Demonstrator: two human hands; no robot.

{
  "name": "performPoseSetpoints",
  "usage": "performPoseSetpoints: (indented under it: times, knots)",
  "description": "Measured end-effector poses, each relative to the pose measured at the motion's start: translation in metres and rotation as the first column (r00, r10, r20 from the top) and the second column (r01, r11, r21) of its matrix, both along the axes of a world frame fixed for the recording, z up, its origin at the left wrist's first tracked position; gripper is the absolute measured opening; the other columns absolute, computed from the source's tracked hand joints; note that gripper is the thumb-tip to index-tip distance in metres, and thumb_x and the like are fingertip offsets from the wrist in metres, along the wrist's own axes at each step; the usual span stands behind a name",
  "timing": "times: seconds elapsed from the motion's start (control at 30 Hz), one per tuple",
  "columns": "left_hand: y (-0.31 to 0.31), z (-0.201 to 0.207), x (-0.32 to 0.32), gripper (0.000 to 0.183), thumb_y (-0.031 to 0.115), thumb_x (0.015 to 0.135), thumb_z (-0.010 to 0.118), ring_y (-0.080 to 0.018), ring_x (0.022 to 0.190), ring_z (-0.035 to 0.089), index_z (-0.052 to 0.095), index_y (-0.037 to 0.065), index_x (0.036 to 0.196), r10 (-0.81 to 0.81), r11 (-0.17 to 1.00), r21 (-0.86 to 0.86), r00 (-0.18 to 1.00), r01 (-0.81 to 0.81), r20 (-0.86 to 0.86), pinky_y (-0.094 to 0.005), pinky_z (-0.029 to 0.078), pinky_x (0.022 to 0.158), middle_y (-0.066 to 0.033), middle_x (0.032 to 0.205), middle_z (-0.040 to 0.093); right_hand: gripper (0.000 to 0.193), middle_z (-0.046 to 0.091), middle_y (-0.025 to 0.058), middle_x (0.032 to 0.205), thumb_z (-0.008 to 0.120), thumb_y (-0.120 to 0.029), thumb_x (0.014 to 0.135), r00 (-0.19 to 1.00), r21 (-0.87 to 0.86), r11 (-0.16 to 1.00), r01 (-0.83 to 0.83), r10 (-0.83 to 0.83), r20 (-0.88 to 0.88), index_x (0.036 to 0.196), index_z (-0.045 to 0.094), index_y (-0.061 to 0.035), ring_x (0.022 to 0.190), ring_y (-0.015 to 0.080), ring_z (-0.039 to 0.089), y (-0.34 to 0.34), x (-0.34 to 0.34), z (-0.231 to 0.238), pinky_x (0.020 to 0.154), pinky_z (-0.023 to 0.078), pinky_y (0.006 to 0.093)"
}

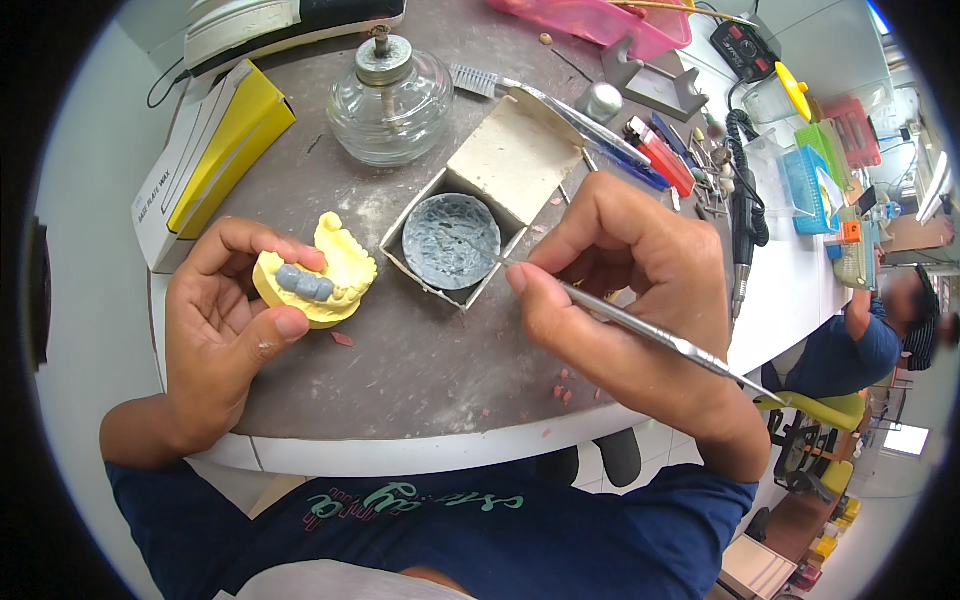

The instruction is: The person uses a metal dental instrument to shape and smooth a grey wax material on a yellow dental cast. They repeatedly scoop small amounts of wax from a container and apply it to the cast, refining the contours of the wax structure.

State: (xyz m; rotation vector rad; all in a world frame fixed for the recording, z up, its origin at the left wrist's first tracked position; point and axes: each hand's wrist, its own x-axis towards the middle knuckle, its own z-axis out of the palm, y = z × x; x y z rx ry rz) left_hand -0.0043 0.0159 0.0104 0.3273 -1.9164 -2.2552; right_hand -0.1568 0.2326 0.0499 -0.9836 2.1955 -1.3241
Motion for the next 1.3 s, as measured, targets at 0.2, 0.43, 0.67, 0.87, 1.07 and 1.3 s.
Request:
performPoseSetpoints:
  times: [0.2, 0.43, 0.67, 0.87, 1.07, 1.3]
  knots:
    - [-0.002, -0.005, -0.002, 0.037, 0.006, 0.082, 0.070, -0.0229, 0.106, 0.061, 0.046, 0.000, 0.110, -0.009, 1.000, 0.027, 1.000, 0.009, 0.022, -0.0359, 0.060, 0.085, -0.0168, 0.111, 0.057, 0.016, 0.062, 0.0061, 0.073, 0.069, -0.006, 0.078, 0.997, 0.116, 0.993, -0.015, 0.024, -0.075, 0.075, 0.054, -0.0007, 0.063, 0.0062, 0.058, -0.003, -0.004, -0.002, 0.057, 0.045, 0.0188]
    - [-0.004, -0.008, -0.002, 0.038, 0.007, 0.082, 0.070, -0.0230, 0.106, 0.061, 0.046, 0.000, 0.111, -0.017, 1.000, -0.012, 1.000, 0.017, 0.000, -0.0359, 0.059, 0.086, -0.0170, 0.111, 0.057, 0.018, 0.063, 0.0050, 0.072, 0.070, -0.008, 0.077, 0.999, 0.146, 0.989, -0.005, 0.010, -0.036, 0.073, 0.054, -0.0009, 0.061, 0.0051, 0.058, -0.006, -0.004, -0.003, 0.055, 0.045, 0.0187]
    - [-0.005, -0.009, -0.001, 0.039, 0.007, 0.082, 0.070, -0.0229, 0.106, 0.061, 0.045, -0.001, 0.111, -0.020, 1.000, -0.001, 1.000, 0.020, -0.005, -0.0365, 0.059, 0.085, -0.0170, 0.111, 0.057, 0.018, 0.063, 0.0062, 0.072, 0.069, -0.008, 0.079, 0.999, 0.108, 0.994, 0.002, -0.006, 0.036, 0.075, 0.053, -0.0009, 0.064, 0.0065, 0.059, -0.007, -0.005, -0.006, 0.056, 0.046, 0.0189]
    - [-0.005, -0.010, -0.001, 0.039, 0.008, 0.082, 0.071, -0.0230, 0.105, 0.061, 0.046, -0.001, 0.110, -0.018, 1.000, -0.002, 1.000, 0.018, -0.010, -0.0369, 0.059, 0.085, -0.0170, 0.110, 0.057, 0.017, 0.062, 0.0065, 0.072, 0.068, -0.007, 0.080, 0.999, 0.135, 0.990, -0.030, 0.033, -0.019, 0.075, 0.053, -0.0002, 0.065, 0.0067, 0.059, -0.005, -0.007, -0.007, 0.058, 0.047, 0.0189]
    - [-0.006, -0.011, 0.000, 0.038, 0.009, 0.083, 0.070, -0.0232, 0.105, 0.062, 0.046, -0.001, 0.110, -0.019, 1.000, -0.011, 1.000, 0.019, -0.014, -0.0369, 0.059, 0.085, -0.0172, 0.110, 0.057, 0.018, 0.063, 0.0061, 0.071, 0.068, -0.006, 0.080, 0.998, 0.190, 0.979, -0.069, 0.066, 0.022, 0.075, 0.052, 0.0001, 0.064, 0.0061, 0.059, -0.010, -0.010, -0.001, 0.058, 0.047, 0.0192]
    - [-0.007, -0.010, -0.001, 0.037, 0.008, 0.083, 0.070, -0.0237, 0.104, 0.062, 0.046, -0.001, 0.110, -0.027, 1.000, -0.014, 1.000, 0.026, -0.016, -0.0375, 0.060, 0.084, -0.0175, 0.110, 0.057, 0.018, 0.063, 0.0063, 0.071, 0.068, -0.007, 0.081, 0.999, 0.108, 0.994, 0.013, -0.018, 0.044, 0.075, 0.052, -0.0003, 0.063, 0.0064, 0.059, -0.008, -0.006, -0.004, 0.058, 0.047, 0.0193]
